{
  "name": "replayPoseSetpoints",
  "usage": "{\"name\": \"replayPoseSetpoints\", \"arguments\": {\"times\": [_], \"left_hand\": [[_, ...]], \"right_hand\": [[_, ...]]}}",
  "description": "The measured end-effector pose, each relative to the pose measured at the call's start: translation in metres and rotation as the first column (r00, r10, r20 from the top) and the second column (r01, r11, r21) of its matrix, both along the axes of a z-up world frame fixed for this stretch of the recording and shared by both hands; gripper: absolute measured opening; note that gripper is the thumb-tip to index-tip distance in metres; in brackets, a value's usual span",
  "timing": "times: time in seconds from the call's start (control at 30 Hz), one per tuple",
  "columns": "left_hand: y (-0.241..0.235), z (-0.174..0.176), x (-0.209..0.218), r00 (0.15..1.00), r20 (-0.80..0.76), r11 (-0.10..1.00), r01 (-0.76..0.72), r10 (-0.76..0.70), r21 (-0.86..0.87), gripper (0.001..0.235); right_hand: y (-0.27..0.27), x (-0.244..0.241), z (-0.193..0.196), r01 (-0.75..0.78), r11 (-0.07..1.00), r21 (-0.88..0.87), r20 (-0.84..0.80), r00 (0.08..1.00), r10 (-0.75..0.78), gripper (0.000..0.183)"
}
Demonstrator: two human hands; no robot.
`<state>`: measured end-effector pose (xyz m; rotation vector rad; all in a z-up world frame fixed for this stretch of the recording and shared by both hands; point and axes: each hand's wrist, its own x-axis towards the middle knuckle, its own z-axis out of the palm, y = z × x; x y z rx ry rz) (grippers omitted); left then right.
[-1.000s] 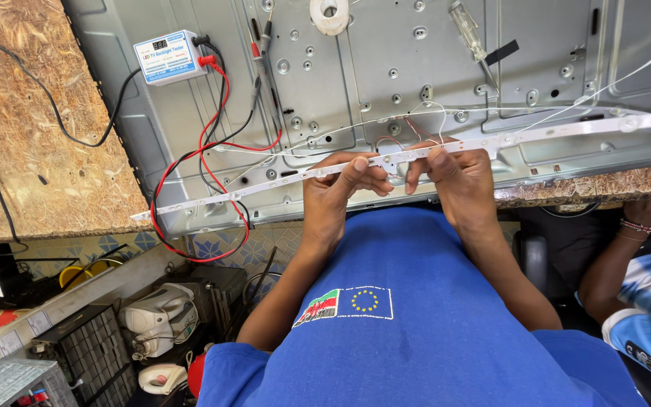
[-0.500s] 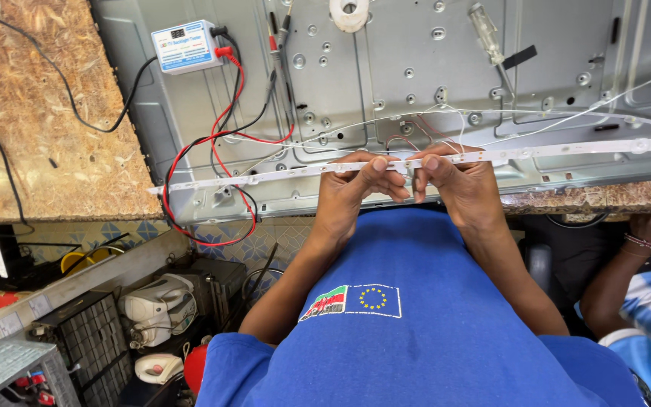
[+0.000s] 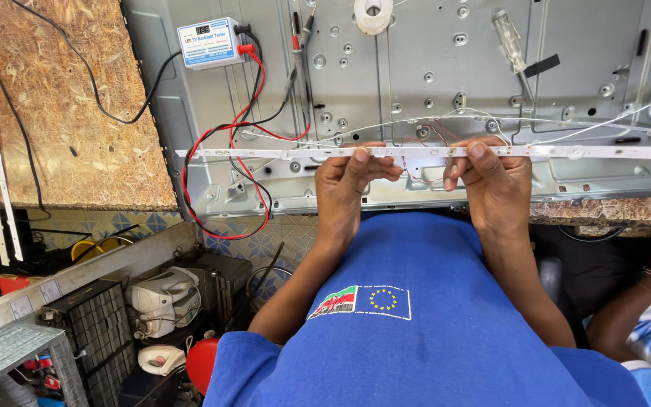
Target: The person uses a multimeter to test electrical continuity on LED backlight strips attached to the back of a TV chassis. They then remove the strips and inspect them by hand, handling the flexible strips and their wiring.
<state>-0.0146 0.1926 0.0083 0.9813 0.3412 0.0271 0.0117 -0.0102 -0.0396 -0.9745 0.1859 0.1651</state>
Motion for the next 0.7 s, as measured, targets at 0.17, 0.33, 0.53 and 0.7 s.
{"name": "replayPoseSetpoints", "arguments": {"times": [0.17, 0.33, 0.53, 0.7], "left_hand": [[-0.004, 0.007, -0.004, 0.999, 0.010, 0.997, -0.042, 0.041, 0.061, 0.035], [-0.006, 0.017, -0.002, 1.000, -0.013, 0.995, 0.018, -0.016, 0.101, 0.033], [-0.008, 0.009, -0.007, 0.999, 0.013, 0.993, 0.039, -0.041, 0.112, 0.031], [-0.008, 0.017, -0.005, 0.998, 0.021, 0.993, 0.050, -0.053, 0.103, 0.029]], "right_hand": [[0.015, 0.001, 0.009, -0.050, 0.999, -0.001, 0.081, 0.995, 0.050, 0.041], [0.027, 0.000, 0.005, -0.097, 0.994, -0.050, 0.146, 0.984, 0.103, 0.024], [0.023, 0.001, 0.010, -0.105, 0.994, 0.014, 0.047, 0.993, 0.105, 0.019], [0.020, 0.000, 0.007, -0.110, 0.993, 0.034, 0.019, 0.994, 0.110, 0.018]]}}
